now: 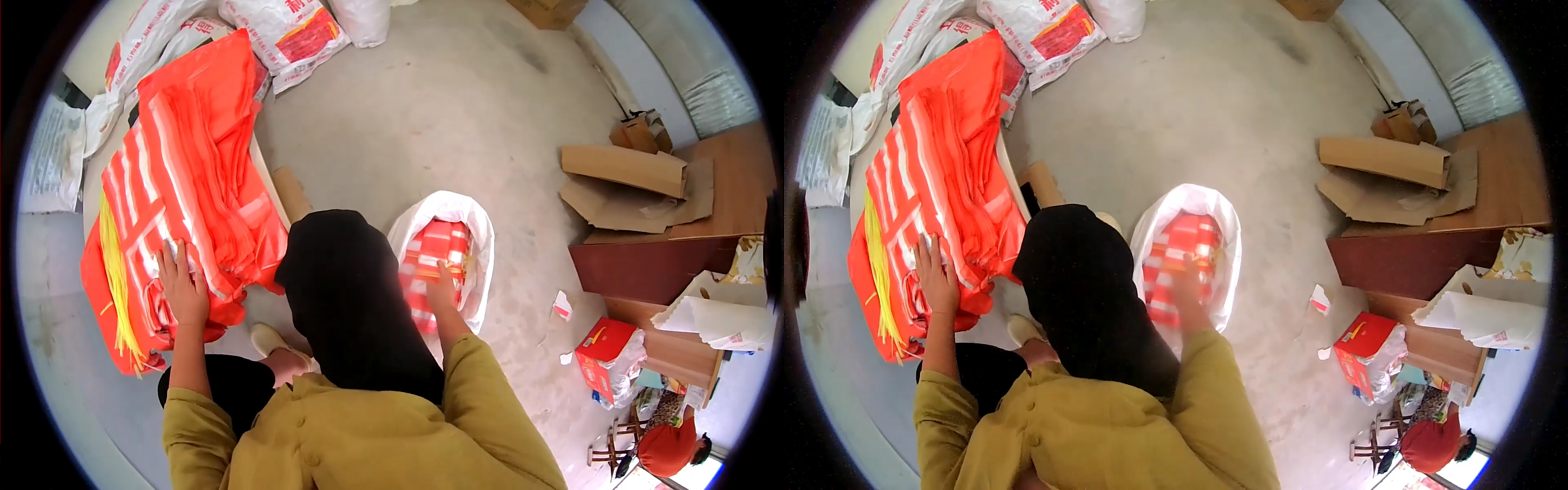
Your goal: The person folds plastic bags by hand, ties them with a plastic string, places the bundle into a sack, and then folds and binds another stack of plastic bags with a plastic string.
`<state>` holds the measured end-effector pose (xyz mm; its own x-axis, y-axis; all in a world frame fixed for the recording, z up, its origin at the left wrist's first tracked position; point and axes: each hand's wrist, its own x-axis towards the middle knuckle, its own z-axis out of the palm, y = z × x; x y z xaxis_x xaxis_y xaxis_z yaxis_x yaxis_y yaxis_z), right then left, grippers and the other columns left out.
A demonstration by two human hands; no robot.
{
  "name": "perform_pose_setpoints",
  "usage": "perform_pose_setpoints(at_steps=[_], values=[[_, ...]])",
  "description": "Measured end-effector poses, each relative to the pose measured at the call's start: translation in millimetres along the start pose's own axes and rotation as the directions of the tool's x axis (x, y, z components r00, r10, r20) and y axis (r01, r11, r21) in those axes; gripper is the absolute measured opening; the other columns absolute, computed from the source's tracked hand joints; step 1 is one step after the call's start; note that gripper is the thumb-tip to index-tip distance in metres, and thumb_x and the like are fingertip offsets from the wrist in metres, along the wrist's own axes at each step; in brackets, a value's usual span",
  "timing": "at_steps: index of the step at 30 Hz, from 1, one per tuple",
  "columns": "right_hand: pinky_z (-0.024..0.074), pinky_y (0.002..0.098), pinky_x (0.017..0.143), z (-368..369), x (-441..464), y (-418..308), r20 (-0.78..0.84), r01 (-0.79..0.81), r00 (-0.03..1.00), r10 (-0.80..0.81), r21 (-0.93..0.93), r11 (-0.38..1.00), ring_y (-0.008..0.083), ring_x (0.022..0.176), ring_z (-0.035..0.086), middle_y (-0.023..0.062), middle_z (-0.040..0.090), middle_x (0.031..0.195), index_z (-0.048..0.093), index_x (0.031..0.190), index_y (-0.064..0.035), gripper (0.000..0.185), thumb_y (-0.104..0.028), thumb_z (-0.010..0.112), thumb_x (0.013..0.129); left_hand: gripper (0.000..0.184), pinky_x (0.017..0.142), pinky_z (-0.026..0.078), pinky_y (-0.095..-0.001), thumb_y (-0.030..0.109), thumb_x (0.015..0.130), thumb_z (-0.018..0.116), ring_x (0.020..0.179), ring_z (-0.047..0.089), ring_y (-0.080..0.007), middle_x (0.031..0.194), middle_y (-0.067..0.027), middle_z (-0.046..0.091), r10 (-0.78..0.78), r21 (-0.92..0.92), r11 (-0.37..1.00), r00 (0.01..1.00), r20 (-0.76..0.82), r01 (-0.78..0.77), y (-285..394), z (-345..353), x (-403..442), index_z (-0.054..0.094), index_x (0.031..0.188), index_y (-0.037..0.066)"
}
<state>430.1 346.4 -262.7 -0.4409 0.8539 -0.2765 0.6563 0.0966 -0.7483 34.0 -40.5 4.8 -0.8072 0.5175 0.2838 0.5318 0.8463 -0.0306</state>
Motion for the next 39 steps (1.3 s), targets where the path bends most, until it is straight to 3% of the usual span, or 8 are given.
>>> perform_pose_setpoints(at_steps=[4, 8, 17, 21, 27, 30, 36, 39], values=[[0.0381, 0.0433, 0.121, 30.6, 23.3, 2.6, 0.088, 0.111, 0.991, -0.096, -0.174, 0.978, 0.0401, 0.144, 0.048, 0.0261, 0.054, 0.151, 0.049, 0.154, -0.0034, 0.067, -0.008, 0.065, 0.089, 0.062, 0.127, 0.026, -0.053, 0.017, 0.099, 0.056, 0.158, 0.025, -0.0428, 0.172, -0.0147, 0.029, 0.0, 0.037, 0.999, 1.0, -0.004, 0.0, 2.9, -1.3, -0.4, 0.045, 0.16, 0.017], [0.0396, 0.0437, 0.119, 46.7, 49.6, 18.6, 0.138, 0.181, 0.976, -0.169, -0.077, 0.98, 0.0414, 0.142, 0.05, 0.0263, 0.055, 0.15, 0.051, 0.153, -0.008, 0.067, -0.001, 0.063, 0.088, 0.062, 0.127, 0.026, -0.053, 0.016, 0.099, 0.055, 0.157, 0.025, -0.0432, 0.172, -0.015, 0.028, -0.01, 0.036, 0.999, 1.0, 0.018, 0.009, -0.9, 1.8, -0.6, 0.044, 0.16, 0.017], [0.0441, 0.0404, 0.115, 29.1, 46.3, 20.4, 0.276, 0.09, 0.958, -0.082, -0.018, 0.996, 0.0414, 0.137, 0.054, 0.0258, 0.055, 0.15, 0.052, 0.153, -0.0116, 0.067, 0.004, 0.057, 0.089, 0.062, 0.127, 0.024, -0.0535, 0.017, 0.1, 0.053, 0.158, 0.024, -0.044, 0.172, -0.0155, 0.029, 0.022, 0.027, 0.999, 1.0, 0.005, -0.022, -1.4, 0.4, -1.9, 0.042, 0.161, 0.016], [0.0466, 0.0401, 0.112, 12.8, 61.7, -5.1, 0.249, -0.036, 0.967, 0.049, -0.057, 0.998, 0.0408, 0.134, 0.057, 0.0251, 0.055, 0.151, 0.052, 0.154, -0.0192, 0.071, 0.006, 0.055, 0.088, 0.063, 0.128, 0.024, -0.0533, 0.017, 0.1, 0.052, 0.158, 0.023, -0.0438, 0.172, -0.0154, 0.029, 0.022, 0.027, 0.999, 1.0, 0.016, -0.022, -1.1, -0.7, -2.1, 0.041, 0.162, 0.016], [0.0417, 0.0431, 0.117, 37.0, 56.1, 8.2, 0.143, 0.073, 0.989, -0.04, -0.23, 0.97, 0.0403, 0.145, 0.046, 0.0236, 0.041, 0.162, 0.054, 0.151, -0.0101, 0.066, 0.006, 0.057, 0.088, 0.064, 0.128, 0.023, -0.0525, 0.017, 0.1, 0.052, 0.158, 0.023, -0.0434, 0.172, -0.0148, 0.028, 0.028, 0.043, 0.999, 1.0, 0.005, -0.028, -1.7, 0.6, -1.8, 0.04, 0.162, 0.017], [0.0353, 0.0449, 0.122, 23.8, 34.5, -28.5, 0.101, -0.009, 0.994, 0.032, -0.216, 0.976, 0.0413, 0.152, 0.034, 0.0233, 0.032, 0.167, 0.051, 0.152, -0.0062, 0.066, 0.003, 0.061, 0.087, 0.063, 0.128, 0.023, -0.0525, 0.018, 0.1, 0.051, 0.158, 0.023, -0.0434, 0.172, -0.0147, 0.028, 0.023, 0.037, 0.999, 1.0, 0.006, -0.024, -2.4, 0.8, -1.9, 0.04, 0.162, 0.017], [0.0252, 0.0512, 0.127, 15.5, 58.3, -38.2, 0.194, 0.294, 0.955, -0.223, -0.567, 0.769, 0.0435, 0.157, 0.023, 0.0217, 0.025, 0.17, 0.041, 0.159, -0.008, 0.074, -0.013, 0.07, 0.091, 0.061, 0.128, 0.023, -0.0531, 0.019, 0.101, 0.05, 0.158, 0.023, -0.0435, 0.172, -0.0149, 0.028, 0.025, 0.036, 0.999, 1.0, 0.012, -0.025, -1.3, 0.7, -0.4, 0.042, 0.161, 0.015], [0.0213, 0.0521, 0.129, 11.4, 89.1, -56.7, 0.312, 0.321, 0.94, -0.141, -0.661, 0.679, 0.0433, 0.158, 0.02, 0.0211, 0.022, 0.172, 0.037, 0.161, -0.0071, 0.074, -0.029, 0.066, 0.097, 0.061, 0.128, 0.023, -0.0533, 0.018, 0.101, 0.049, 0.159, 0.023, -0.0433, 0.172, -0.015, 0.028, 0.01, 0.045, 0.999, 1.0, 0.027, -0.011, -0.9, -0.9, -0.4, 0.042, 0.161, 0.014]])
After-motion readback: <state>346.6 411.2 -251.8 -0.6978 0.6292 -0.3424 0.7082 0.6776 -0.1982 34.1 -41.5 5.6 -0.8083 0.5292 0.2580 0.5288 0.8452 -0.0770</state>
